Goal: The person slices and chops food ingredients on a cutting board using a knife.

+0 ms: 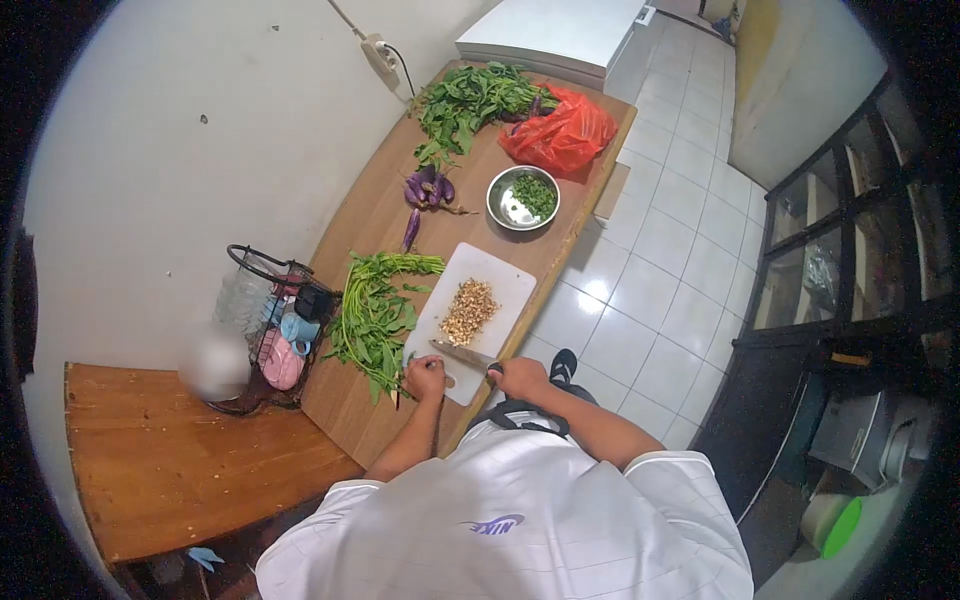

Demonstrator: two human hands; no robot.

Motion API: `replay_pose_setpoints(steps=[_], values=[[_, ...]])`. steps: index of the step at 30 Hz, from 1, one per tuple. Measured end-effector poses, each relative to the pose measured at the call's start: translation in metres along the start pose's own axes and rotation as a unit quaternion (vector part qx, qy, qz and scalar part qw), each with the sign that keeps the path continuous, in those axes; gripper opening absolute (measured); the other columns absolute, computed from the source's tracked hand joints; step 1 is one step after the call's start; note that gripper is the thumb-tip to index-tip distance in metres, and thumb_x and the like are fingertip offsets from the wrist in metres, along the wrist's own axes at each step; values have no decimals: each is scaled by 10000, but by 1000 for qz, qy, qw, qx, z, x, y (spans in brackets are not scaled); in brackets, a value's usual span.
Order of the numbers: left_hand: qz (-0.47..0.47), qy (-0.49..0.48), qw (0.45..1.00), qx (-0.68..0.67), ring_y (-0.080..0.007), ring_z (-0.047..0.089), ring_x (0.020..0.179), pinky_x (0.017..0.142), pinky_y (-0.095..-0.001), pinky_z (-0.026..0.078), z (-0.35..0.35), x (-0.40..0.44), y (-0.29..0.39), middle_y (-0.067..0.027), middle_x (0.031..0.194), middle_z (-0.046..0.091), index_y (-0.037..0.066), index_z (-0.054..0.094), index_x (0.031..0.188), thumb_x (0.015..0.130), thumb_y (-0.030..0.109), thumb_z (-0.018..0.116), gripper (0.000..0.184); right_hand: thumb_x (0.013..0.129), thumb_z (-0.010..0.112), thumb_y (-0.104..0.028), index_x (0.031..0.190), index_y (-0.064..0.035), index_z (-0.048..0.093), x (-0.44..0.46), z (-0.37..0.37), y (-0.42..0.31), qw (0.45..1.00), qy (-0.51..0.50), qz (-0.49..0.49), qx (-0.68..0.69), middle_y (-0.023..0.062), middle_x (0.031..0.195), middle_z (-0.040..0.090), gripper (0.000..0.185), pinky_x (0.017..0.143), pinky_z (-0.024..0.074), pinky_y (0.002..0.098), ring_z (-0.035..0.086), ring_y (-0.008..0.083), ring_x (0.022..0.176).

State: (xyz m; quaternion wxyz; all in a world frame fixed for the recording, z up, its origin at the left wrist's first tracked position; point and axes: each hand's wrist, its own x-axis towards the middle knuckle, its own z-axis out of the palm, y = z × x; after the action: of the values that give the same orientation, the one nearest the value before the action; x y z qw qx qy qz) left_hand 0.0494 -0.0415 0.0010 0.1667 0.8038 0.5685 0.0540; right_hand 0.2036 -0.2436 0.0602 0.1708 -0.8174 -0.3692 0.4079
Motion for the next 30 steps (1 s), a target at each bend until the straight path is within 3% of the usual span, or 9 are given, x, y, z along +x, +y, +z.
replay_pose_setpoints(steps=[14, 16, 17, 19, 20, 22, 24, 27, 30], values=[[-125, -30, 983, -134, -228, 718, 922, 974, -540, 382, 17, 35, -2, 62, 933, 787, 269, 754, 1065, 817, 481, 821, 333, 1026, 459, -566, 1228, -62, 736, 50, 16, 9, 996, -73, 25, 46, 263, 1207, 713, 609, 1023, 514, 509, 669, 446, 1152], [-136, -14, 989, -56, -229, 733, 872, 799, -386, 544, 13, 34, 4, -21, 912, 785, 192, 782, 1029, 820, 418, 836, 312, 1030, 451, -548, 1240, -60, 731, 41, 1, -4, 994, -94, 21, 46, 252, 1239, 705, 601, 1038, 506, 505, 656, 448, 1175], [-139, -15, 989, -55, -229, 733, 872, 799, -386, 544, 15, 35, 2, -21, 912, 785, 192, 782, 1029, 820, 418, 836, 312, 1030, 451, -548, 1240, -60, 731, 37, -5, -9, 994, -97, 22, 45, 252, 1239, 705, 601, 1038, 506, 505, 656, 448, 1175], [-160, -30, 979, -123, -244, 714, 901, 1000, -603, 347, 30, 44, -11, 48, 891, 769, 274, 763, 962, 803, 485, 835, 273, 1051, 399, -547, 1163, -1, 746, 37, -9, -11, 994, -102, 19, 45, 271, 1242, 698, 656, 1049, 497, 506, 652, 438, 1194], [-163, -31, 978, -123, -244, 714, 901, 1000, -603, 347, 32, 45, -15, 48, 891, 769, 274, 763, 962, 803, 485, 835, 273, 1051, 399, -547, 1163, -1, 746, 41, -9, -10, 993, -105, 19, 43, 271, 1242, 698, 656, 1049, 497, 506, 652, 438, 1194], [-176, -65, 970, -154, -236, 707, 921, 1001, -571, 378, 22, 44, -9, 43, 895, 761, 275, 782, 949, 807, 450, 841, 234, 1016, 501, -562, 1204, 27, 717, 52, -4, 1, 990, -111, -25, 78, 314, 1121, 719, 655, 939, 550, 491, 717, 437, 1049], [-156, -54, 974, -155, -235, 695, 937, 987, -541, 400, 16, 41, -2, 44, 898, 753, 283, 793, 956, 810, 410, 836, 198, 1020, 513, -597, 1003, 39, 739, 48, -6, 11, 983, -108, -8, 147, 247, 850, 720, 675, 637, 576, 461, 725, 356, 697], [-69, -13, 992, -105, -235, 666, 971, 954, -482, 433, 9, 40, 6, 43, 905, 736, 297, 812, 956, 811, 334, 818, 150, 1025, 485, -654, 734, -74, 622, 38, -10, 29, 936, -231, 104, 243, 44, 587, 522, 663, 342, 337, 351, 477, 177, 400], [-14, 26, 998, -49, -240, 631, 994, 923, -460, 440, 5, 33, 14, 41, 935, 718, 302, 823, 926, 801, 276, 787, 133, 1029, 478, -655, 758, -57, 634, 15, -14, 48, 947, -199, 93, 234, 55, 595, 534, 675, 368, 373, 372, 489, 189, 411]])
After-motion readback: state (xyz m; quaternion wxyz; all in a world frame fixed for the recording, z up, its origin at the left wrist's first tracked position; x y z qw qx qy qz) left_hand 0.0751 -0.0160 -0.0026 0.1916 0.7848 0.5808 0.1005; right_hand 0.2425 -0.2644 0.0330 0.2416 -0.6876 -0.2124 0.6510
